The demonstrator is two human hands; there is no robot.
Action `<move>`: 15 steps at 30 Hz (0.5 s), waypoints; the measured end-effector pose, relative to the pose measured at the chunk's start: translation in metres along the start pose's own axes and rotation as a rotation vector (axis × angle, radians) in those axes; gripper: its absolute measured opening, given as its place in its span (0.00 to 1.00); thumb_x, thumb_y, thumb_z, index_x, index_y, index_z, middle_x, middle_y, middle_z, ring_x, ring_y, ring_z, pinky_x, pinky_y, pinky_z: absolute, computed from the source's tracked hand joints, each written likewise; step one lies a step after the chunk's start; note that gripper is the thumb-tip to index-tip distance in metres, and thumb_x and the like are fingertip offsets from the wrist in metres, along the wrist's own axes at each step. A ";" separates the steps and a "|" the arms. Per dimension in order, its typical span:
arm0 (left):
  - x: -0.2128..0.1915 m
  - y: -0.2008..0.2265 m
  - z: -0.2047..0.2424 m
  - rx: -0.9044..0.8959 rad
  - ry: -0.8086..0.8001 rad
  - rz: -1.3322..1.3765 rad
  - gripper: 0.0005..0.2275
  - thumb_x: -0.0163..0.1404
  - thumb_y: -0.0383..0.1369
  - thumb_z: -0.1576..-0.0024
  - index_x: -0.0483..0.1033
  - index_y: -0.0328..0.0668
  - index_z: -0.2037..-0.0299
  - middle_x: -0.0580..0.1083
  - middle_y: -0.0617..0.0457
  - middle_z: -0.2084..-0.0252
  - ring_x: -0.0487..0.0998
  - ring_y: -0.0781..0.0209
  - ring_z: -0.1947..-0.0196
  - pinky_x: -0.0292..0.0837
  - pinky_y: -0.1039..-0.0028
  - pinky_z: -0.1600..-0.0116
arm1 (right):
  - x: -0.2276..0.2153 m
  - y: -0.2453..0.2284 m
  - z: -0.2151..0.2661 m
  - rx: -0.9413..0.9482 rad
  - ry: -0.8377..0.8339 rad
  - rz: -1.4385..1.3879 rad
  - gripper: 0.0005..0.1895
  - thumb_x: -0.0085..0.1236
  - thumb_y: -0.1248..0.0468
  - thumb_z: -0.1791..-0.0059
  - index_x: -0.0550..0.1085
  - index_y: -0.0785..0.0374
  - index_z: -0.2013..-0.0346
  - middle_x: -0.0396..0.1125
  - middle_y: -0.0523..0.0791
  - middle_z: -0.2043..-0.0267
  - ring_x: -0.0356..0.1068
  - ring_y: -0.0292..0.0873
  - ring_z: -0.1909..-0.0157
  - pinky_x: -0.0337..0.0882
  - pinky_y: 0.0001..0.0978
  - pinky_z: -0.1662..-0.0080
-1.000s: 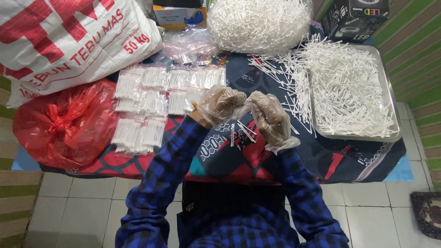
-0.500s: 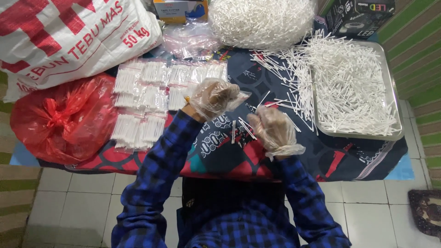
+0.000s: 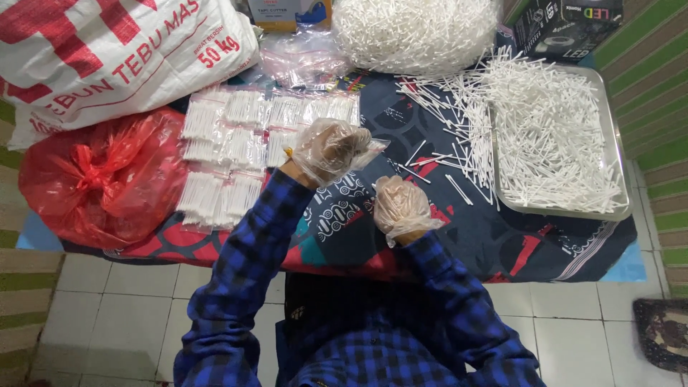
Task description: The person, wearing gloves, gathers cotton swabs from a tray and organizes them into bundles before placing each bundle into a small plastic bag.
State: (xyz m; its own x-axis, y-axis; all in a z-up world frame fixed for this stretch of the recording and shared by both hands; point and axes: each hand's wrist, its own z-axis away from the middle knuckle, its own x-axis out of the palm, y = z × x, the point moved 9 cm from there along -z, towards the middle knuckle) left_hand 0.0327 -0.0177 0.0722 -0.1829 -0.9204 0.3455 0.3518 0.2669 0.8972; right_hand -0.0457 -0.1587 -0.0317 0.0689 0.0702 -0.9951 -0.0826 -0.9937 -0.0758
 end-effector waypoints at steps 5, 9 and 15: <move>-0.012 -0.038 -0.016 -0.290 0.102 0.150 0.27 0.60 0.39 0.47 0.72 0.17 0.47 0.74 0.33 0.47 0.75 0.62 0.46 0.66 0.74 0.35 | -0.011 -0.005 -0.006 0.193 -0.057 -0.084 0.16 0.41 0.48 0.47 0.67 0.54 0.68 0.67 0.44 0.74 0.76 0.52 0.64 0.72 0.45 0.64; -0.022 -0.076 -0.045 -0.328 -0.047 0.382 0.21 0.59 0.38 0.44 0.74 0.22 0.52 0.76 0.36 0.52 0.78 0.61 0.50 0.70 0.75 0.38 | -0.028 -0.007 0.004 0.228 -0.020 -0.061 0.14 0.40 0.50 0.48 0.68 0.53 0.69 0.68 0.42 0.75 0.76 0.50 0.65 0.72 0.45 0.65; -0.032 -0.080 -0.072 -0.168 -0.297 0.355 0.12 0.56 0.36 0.40 0.76 0.32 0.59 0.77 0.43 0.59 0.79 0.60 0.56 0.74 0.75 0.44 | -0.069 -0.016 0.016 0.275 -0.068 -0.172 0.18 0.37 0.57 0.45 0.74 0.64 0.66 0.73 0.54 0.69 0.73 0.63 0.57 0.72 0.54 0.55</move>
State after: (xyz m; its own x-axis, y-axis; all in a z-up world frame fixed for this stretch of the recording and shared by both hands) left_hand 0.0769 -0.0300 -0.0309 -0.2702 -0.6531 0.7074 0.5785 0.4772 0.6616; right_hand -0.0655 -0.1460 0.0368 0.0392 0.2496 -0.9676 -0.3413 -0.9067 -0.2477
